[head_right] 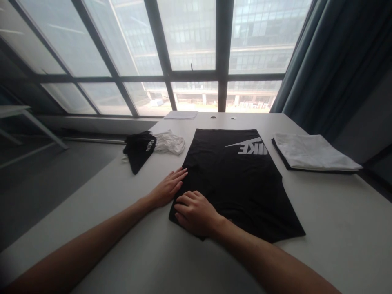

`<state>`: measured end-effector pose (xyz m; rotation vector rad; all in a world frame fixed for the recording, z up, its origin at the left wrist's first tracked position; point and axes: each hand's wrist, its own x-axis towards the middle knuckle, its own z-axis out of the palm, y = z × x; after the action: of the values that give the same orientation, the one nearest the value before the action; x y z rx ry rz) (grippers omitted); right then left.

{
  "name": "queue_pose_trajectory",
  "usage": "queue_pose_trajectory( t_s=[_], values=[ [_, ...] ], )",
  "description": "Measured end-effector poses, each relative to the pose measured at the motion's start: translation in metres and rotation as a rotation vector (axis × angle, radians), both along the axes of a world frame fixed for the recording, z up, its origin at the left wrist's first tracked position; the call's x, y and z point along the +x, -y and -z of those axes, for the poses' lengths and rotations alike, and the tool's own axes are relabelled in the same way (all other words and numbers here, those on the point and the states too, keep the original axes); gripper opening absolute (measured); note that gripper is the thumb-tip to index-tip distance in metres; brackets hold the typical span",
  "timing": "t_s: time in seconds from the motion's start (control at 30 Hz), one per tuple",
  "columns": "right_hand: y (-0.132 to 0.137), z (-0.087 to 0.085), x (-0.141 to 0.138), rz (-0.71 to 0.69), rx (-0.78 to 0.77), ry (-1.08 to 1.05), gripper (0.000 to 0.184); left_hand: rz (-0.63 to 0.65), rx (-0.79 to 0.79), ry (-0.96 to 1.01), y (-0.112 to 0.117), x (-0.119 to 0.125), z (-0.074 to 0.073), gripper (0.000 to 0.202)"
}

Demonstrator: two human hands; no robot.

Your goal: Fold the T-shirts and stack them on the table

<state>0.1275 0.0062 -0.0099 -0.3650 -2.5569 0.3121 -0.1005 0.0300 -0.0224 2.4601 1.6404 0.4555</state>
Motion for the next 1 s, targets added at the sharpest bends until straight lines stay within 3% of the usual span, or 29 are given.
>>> queue_pose_trajectory(
  t_s=[0.27, 0.5, 0.73, 0.87, 1.0],
  values=[
    [-0.002, 0.002, 0.0, 0.139, -0.038, -0.006, 0.018, 0.002, 0.005, 0.012, 0.001, -0.001, 0.001, 0.057],
    [-0.004, 0.003, 0.001, 0.173, -0.07, -0.019, 0.019, 0.019, -0.009, 0.009, 0.003, 0.001, -0.003, 0.055],
    [-0.006, 0.007, 0.001, 0.144, -0.059, 0.078, 0.021, 0.175, -0.016, -0.004, 0.007, 0.0, -0.006, 0.055],
    [-0.005, 0.006, 0.001, 0.163, -0.064, 0.028, 0.023, 0.2, -0.017, 0.002, 0.008, -0.001, -0.01, 0.057],
    [-0.006, 0.003, 0.004, 0.244, -0.076, -0.069, 0.022, 0.357, -0.055, 0.031, 0.011, -0.005, -0.019, 0.062]
  ],
)
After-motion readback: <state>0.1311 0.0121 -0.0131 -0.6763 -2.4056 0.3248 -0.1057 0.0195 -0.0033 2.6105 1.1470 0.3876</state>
